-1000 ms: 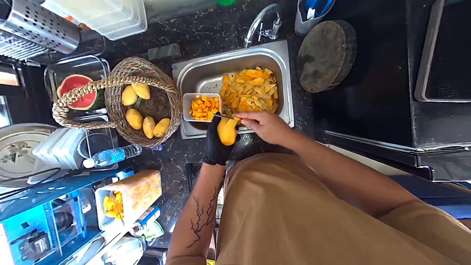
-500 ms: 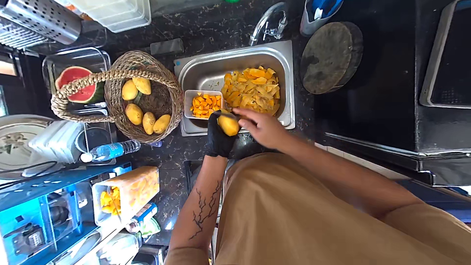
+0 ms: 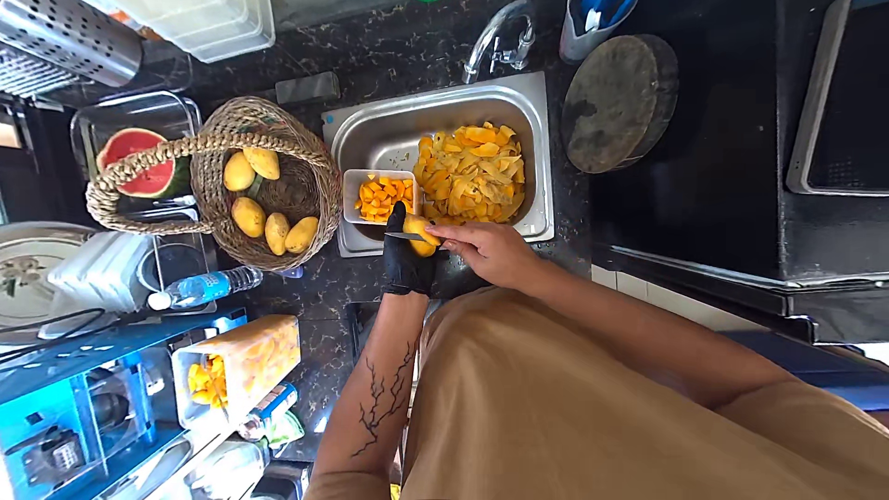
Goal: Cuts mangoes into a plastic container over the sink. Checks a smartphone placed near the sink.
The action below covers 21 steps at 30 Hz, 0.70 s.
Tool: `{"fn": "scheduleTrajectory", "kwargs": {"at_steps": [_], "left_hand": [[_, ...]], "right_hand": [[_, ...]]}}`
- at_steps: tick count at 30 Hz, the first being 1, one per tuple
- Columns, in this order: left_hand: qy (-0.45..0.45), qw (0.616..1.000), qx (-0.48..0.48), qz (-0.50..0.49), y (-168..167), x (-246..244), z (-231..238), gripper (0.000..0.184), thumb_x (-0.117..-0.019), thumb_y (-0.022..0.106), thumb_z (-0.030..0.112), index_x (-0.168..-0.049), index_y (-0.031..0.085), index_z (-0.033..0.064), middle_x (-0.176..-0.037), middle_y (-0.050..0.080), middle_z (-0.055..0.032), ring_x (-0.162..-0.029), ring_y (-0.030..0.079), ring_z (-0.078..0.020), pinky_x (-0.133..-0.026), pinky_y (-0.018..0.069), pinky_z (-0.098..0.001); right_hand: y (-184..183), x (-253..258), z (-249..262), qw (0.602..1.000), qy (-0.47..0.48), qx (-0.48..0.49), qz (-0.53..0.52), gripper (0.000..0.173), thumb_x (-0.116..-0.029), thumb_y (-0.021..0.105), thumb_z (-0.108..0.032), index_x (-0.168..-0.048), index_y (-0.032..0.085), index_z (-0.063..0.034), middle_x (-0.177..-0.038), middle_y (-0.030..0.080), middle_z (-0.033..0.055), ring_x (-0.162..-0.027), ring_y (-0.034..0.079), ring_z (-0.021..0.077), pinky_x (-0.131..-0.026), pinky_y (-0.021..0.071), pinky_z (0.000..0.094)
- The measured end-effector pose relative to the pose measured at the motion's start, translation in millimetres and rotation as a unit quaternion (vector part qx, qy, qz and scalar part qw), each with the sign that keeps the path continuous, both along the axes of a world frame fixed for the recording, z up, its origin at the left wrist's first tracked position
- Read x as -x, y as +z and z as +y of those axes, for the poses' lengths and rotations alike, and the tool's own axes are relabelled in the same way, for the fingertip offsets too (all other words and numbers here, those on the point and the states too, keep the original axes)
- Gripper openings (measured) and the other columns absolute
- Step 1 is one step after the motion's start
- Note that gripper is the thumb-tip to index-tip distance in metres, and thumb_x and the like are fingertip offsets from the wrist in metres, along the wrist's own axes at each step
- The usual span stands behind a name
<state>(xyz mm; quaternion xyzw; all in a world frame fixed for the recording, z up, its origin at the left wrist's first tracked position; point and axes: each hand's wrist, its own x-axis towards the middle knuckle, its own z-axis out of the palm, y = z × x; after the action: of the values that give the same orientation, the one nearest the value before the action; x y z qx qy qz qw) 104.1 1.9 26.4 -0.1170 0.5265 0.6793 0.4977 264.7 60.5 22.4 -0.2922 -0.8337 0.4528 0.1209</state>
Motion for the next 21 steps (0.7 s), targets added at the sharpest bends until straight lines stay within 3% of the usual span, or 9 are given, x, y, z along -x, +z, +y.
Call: {"fn": "scheduleTrajectory", "kwargs": {"at_steps": [2, 5, 8, 10, 15, 16, 18, 19, 21], "left_hand": [[-0.046, 0.996, 0.077, 0.028, 6.0, 4.5, -0.1, 0.032, -0.1046, 0.051, 0.041, -0.125, 0.057, 0.0166, -0.101, 0.065, -0.0065, -0.087, 0.065, -0.0187, -0.074, 0.0576, -0.0407], [-0.082, 0.986, 0.133, 0.055, 17.4, 6.2, -3.2, 0.034, -0.1048, 0.052, 0.040, -0.131, 0.059, 0.0195, -0.105, 0.068, -0.0079, -0.085, 0.067, -0.0201, -0.064, 0.0570, -0.0387], [-0.143, 0.982, 0.117, 0.044, 18.1, 10.3, -13.2, 0.044, -0.1039, 0.048, 0.052, -0.131, 0.059, 0.0197, -0.100, 0.068, -0.0090, -0.077, 0.067, -0.0216, -0.056, 0.0562, -0.0373], [-0.176, 0.979, 0.100, 0.023, 23.5, 9.6, -16.9, 0.046, -0.1034, 0.046, 0.056, -0.126, 0.061, 0.0177, -0.092, 0.067, -0.0085, -0.072, 0.066, -0.0204, -0.054, 0.0566, -0.0355], [-0.249, 0.967, -0.030, -0.047, 22.4, 9.0, -28.5, 0.051, -0.1039, 0.043, 0.057, -0.121, 0.061, 0.0129, -0.093, 0.067, -0.0082, -0.078, 0.067, -0.0172, -0.064, 0.0588, -0.0308], [-0.241, 0.968, -0.041, -0.058, 19.6, 9.4, -26.2, 0.050, -0.1046, 0.042, 0.057, -0.122, 0.059, 0.0137, -0.095, 0.067, -0.0086, -0.080, 0.068, -0.0183, -0.065, 0.0596, -0.0318], [-0.193, 0.978, -0.038, -0.075, 13.1, 11.3, -15.0, 0.046, -0.1068, 0.040, 0.052, -0.126, 0.058, 0.0141, -0.102, 0.068, -0.0104, -0.086, 0.070, -0.0215, -0.069, 0.0613, -0.0355], [-0.152, 0.983, -0.035, -0.097, 7.3, 13.0, -9.9, 0.044, -0.1079, 0.039, 0.047, -0.127, 0.057, 0.0128, -0.105, 0.068, -0.0126, -0.089, 0.070, -0.0245, -0.072, 0.0610, -0.0394], [-0.076, 0.989, -0.023, -0.127, -1.6, 14.0, -0.9, 0.040, -0.1059, 0.037, 0.043, -0.120, 0.056, 0.0106, -0.104, 0.066, -0.0136, -0.090, 0.068, -0.0266, -0.075, 0.0592, -0.0441]], "right_hand": [[4.2, -2.4, 7.9, 0.997, 0.014, 0.070, 0.006, 0.034, -0.1093, 0.049, -0.035, -0.139, 0.064, -0.0366, -0.127, 0.072, -0.0081, -0.112, 0.069, 0.0103, -0.095, 0.0579, 0.0461], [5.1, -3.3, 23.8, 0.993, -0.007, 0.119, 0.004, 0.035, -0.1096, 0.047, -0.035, -0.140, 0.064, -0.0361, -0.130, 0.071, -0.0078, -0.112, 0.069, 0.0115, -0.096, 0.0568, 0.0510], [0.4, -2.6, 45.5, 0.991, -0.027, 0.129, -0.008, 0.037, -0.1100, 0.044, -0.041, -0.143, 0.061, -0.0394, -0.134, 0.068, -0.0087, -0.117, 0.067, 0.0102, -0.101, 0.0543, 0.0505], [-5.8, -2.7, 60.2, 0.989, -0.044, 0.139, -0.006, 0.038, -0.1101, 0.044, -0.040, -0.143, 0.061, -0.0355, -0.135, 0.067, -0.0055, -0.119, 0.066, 0.0119, -0.104, 0.0529, 0.0495], [-43.2, 0.2, 86.3, 0.980, -0.074, 0.169, -0.080, 0.041, -0.1112, 0.041, -0.037, -0.150, 0.055, -0.0309, -0.144, 0.062, 0.0003, -0.128, 0.062, 0.0197, -0.108, 0.0478, 0.0536], [-44.5, 0.3, 85.5, 0.977, -0.078, 0.166, -0.111, 0.043, -0.1112, 0.040, -0.038, -0.153, 0.050, -0.0334, -0.142, 0.064, 0.0020, -0.124, 0.064, 0.0219, -0.106, 0.0489, 0.0555], [-35.4, 2.4, 74.6, 0.973, -0.079, 0.172, -0.129, 0.051, -0.1104, 0.043, -0.040, -0.160, 0.037, -0.0324, -0.109, 0.069, 0.0142, -0.088, 0.066, 0.0298, -0.080, 0.0541, 0.0576], [-25.8, 3.8, 63.6, 0.973, -0.070, 0.184, -0.122, 0.053, -0.1100, 0.043, -0.041, -0.161, 0.034, -0.0322, -0.100, 0.068, 0.0153, -0.079, 0.064, 0.0298, -0.074, 0.0550, 0.0564], [-2.0, 6.6, 34.1, 0.976, -0.061, 0.195, -0.082, 0.048, -0.1088, 0.047, -0.041, -0.155, 0.046, -0.0318, -0.103, 0.070, 0.0103, -0.081, 0.067, 0.0256, -0.076, 0.0572, 0.0545]]}}
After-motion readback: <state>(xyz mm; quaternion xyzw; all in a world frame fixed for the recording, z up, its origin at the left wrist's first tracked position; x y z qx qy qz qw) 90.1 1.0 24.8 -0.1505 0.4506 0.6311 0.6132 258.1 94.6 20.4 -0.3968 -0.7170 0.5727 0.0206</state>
